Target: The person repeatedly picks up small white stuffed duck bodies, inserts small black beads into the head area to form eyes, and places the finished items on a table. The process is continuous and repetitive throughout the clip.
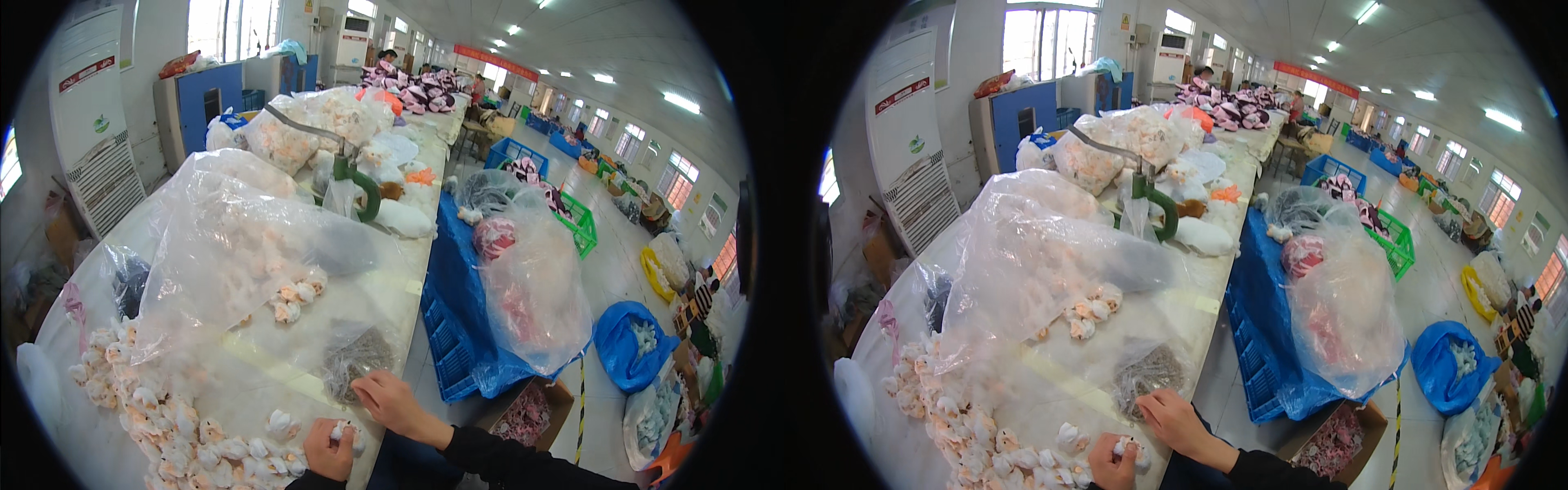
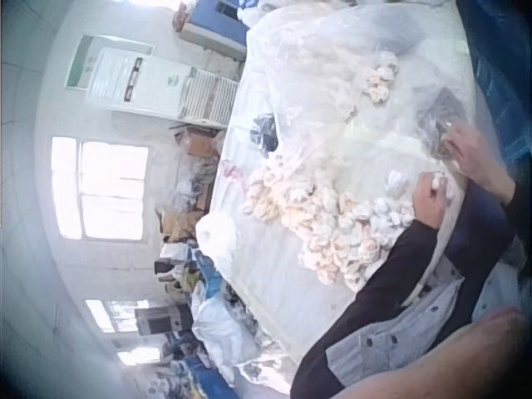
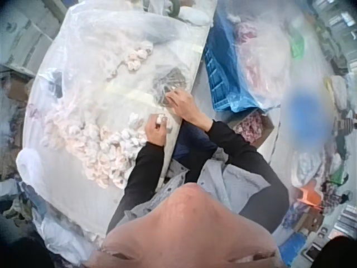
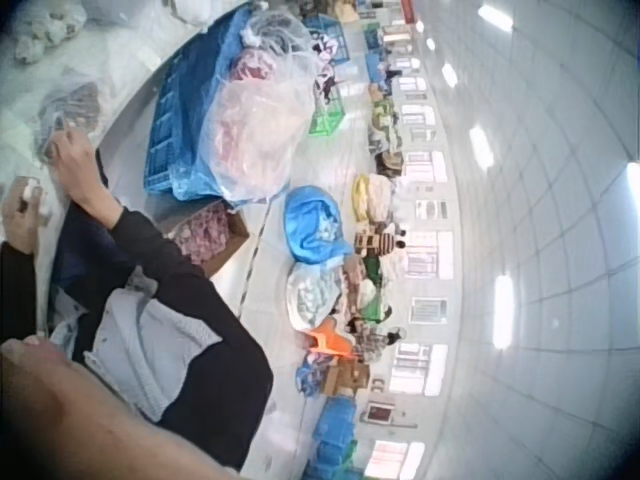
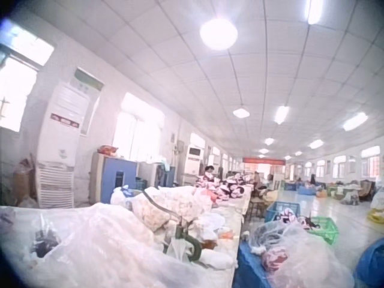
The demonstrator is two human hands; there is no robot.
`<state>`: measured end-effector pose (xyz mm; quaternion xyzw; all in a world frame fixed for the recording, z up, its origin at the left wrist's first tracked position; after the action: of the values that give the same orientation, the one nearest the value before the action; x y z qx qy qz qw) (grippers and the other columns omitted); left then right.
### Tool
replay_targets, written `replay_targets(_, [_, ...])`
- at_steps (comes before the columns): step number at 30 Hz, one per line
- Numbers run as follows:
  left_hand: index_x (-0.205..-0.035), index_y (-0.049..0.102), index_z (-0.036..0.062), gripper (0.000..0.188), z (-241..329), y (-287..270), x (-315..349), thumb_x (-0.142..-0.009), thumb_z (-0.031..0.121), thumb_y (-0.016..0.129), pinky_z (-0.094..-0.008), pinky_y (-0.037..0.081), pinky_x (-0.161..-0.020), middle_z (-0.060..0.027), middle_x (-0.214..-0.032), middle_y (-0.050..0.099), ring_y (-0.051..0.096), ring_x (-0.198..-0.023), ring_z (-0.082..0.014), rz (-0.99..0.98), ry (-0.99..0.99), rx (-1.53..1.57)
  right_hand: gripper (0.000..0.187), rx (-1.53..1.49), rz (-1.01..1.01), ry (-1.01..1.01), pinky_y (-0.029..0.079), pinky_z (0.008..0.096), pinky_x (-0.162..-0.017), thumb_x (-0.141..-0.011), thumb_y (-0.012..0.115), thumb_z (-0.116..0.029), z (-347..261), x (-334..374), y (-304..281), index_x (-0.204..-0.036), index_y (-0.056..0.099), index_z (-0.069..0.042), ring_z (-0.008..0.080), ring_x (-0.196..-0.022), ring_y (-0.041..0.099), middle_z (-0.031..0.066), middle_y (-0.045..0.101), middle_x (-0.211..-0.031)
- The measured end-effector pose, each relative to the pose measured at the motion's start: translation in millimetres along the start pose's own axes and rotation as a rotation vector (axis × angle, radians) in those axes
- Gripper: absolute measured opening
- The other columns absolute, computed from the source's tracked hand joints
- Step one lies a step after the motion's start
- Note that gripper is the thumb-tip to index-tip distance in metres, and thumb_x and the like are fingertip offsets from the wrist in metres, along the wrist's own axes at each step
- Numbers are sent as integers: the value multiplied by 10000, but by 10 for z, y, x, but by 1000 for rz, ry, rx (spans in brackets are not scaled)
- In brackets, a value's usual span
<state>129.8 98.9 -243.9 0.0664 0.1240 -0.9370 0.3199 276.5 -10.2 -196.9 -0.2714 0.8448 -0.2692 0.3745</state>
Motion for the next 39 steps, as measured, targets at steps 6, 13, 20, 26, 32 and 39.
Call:
replay_targets(6, [-997, 694, 21, 201, -38, 27, 52, -980, 221, 710, -424, 506, -684, -163, -872, 650, 636, -747, -334, -22, 9, -72, 169, 35, 3, -44, 560, 404, -807, -940, 717, -74, -7, 14, 24, -1105, 698, -41, 334, -947, 661, 124, 673, -984])
replay_targets(13, [-991, 691, 13, 206, 1, 25, 40, -973, 219, 701, -446, 500, -683, -182, -880, 640, 628, -755, -382, -6, -2, -78, 173, 33, 27, -44, 556, 399, -751, -924, 744, -87, 8, -50, 61, -1097, 749, -78, 317, -872, 673, 101, 687, -930])
replay_targets(20, [-1015, 685, 10, 224, 83, 29, 37, -966, 228, 699, -463, 504, -686, -203, -897, 638, 638, -774, -397, -36, 10, -87, 144, -7, 11, 38, 551, 409, -744, -915, 750, -87, 91, -43, 38, -1052, 784, -111, 318, -878, 666, 99, 678, -928])
replay_targets(26, [-1042, 694, 25, 249, -94, 76, 20, -952, 255, 727, -450, 533, -719, -192, -935, 674, 690, -816, -358, -12, 67, -62, 150, 12, -10, -12, 541, 427, -789, -922, 724, -87, 137, -73, 49, -1066, 752, -56, 339, -915, 641, 112, 649, -939])
replay_targets(32, [-979, 718, 19, 173, -17, 72, -2, -900, 165, 765, -355, 507, -606, -138, -881, 672, 661, -693, -269, 9, 20, -25, 153, 74, 60, -50, 536, 435, -772, -913, 718, -71, 66, -64, -18, -1065, 735, -63, 334, -901, 641, 101, 651, -930])
replay_targets(39, [-969, 738, 34, 134, 16, 73, -27, -901, 149, 751, -343, 485, -586, -110, -865, 659, 625, -650, -239, -13, 64, -105, 271, -35, 114, -109, 557, 415, -826, -873, 714, 5, -166, 137, -11, -1137, 726, -54, 342, -954, 656, 106, 673, -976])
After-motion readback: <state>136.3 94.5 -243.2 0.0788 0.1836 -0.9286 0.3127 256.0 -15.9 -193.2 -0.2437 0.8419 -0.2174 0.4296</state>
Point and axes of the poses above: each hand's wrist, its own x-axis away from the middle knuckle, its own y-axis out of the palm, z = x × y, the point moved 3 cm from there along -x, towards the middle knuckle
